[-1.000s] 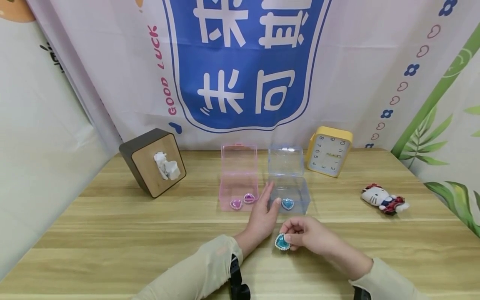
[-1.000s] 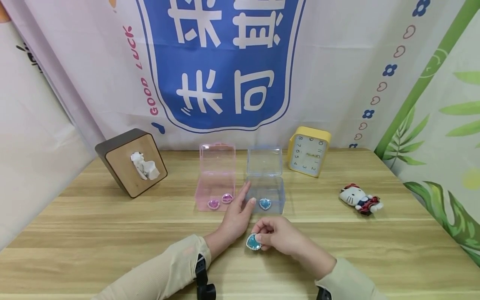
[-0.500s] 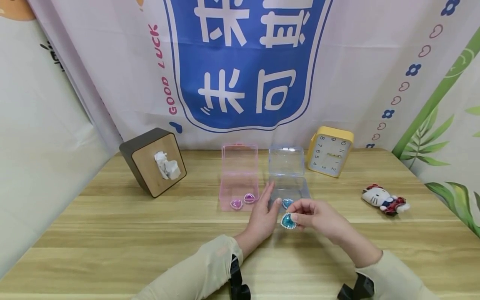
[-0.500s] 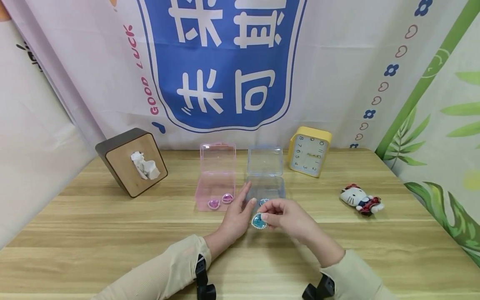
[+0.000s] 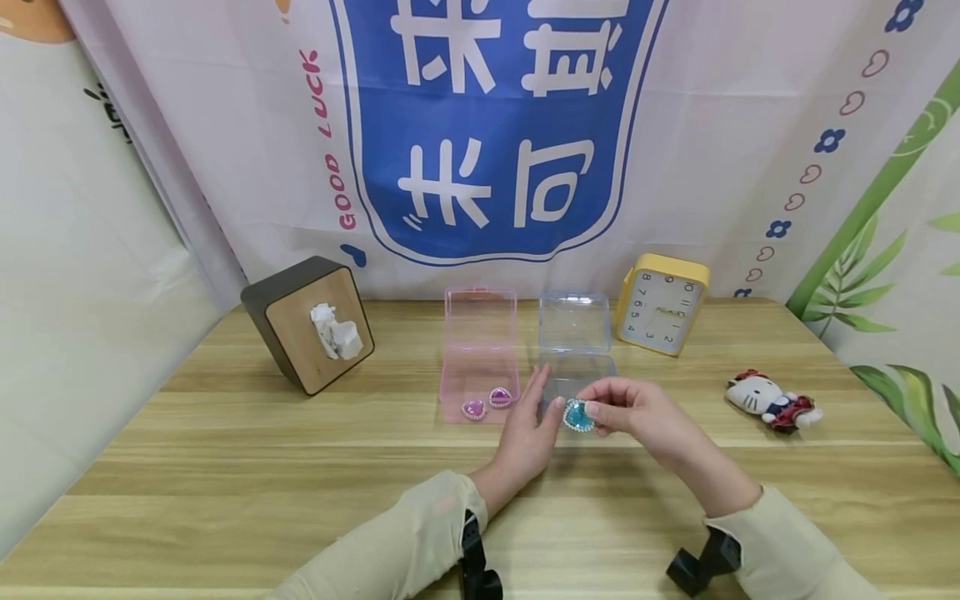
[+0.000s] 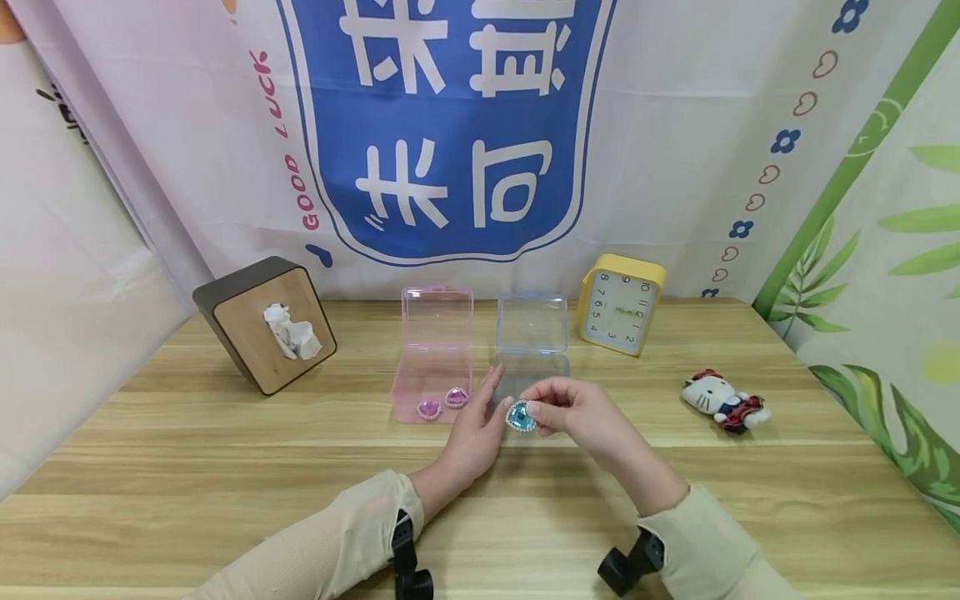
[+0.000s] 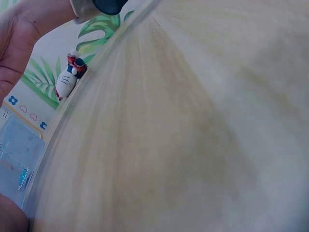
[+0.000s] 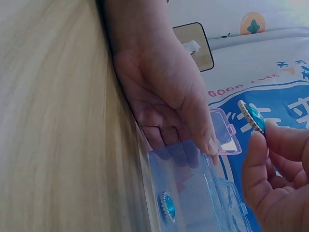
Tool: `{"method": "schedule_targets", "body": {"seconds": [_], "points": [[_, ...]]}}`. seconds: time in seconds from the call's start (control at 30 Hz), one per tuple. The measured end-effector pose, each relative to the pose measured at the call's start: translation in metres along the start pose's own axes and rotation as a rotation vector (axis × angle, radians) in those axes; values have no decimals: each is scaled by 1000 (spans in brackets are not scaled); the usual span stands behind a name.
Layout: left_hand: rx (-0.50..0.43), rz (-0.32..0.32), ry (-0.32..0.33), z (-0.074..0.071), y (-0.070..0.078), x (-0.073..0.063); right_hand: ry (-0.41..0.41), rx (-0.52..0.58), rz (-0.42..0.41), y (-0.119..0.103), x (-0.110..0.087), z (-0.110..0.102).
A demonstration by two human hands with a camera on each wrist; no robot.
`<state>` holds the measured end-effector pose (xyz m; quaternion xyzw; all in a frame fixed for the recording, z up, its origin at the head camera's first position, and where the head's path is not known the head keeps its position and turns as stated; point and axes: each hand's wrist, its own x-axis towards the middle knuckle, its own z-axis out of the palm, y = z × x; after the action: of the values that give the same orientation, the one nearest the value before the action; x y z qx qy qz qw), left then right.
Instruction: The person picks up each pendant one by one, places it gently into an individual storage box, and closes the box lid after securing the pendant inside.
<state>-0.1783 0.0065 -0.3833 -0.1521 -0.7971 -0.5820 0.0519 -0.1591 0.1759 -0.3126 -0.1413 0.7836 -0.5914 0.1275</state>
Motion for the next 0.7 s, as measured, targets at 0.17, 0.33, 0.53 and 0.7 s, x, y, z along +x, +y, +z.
{"method": "schedule_targets", "body": {"seconds": [0.17,0.33,0.53,0.7], "points": [[0,-2,-2,1,0,0,32,15,-4,0,4,0],[-2,-3,-1,0,0,0,55,21,-10,2,10,-1],[-5,0,7,1,0,0,101,33,2,2,13,-1],[3,8,10,1,0,0,123,55,4,1,17,-1]]}}
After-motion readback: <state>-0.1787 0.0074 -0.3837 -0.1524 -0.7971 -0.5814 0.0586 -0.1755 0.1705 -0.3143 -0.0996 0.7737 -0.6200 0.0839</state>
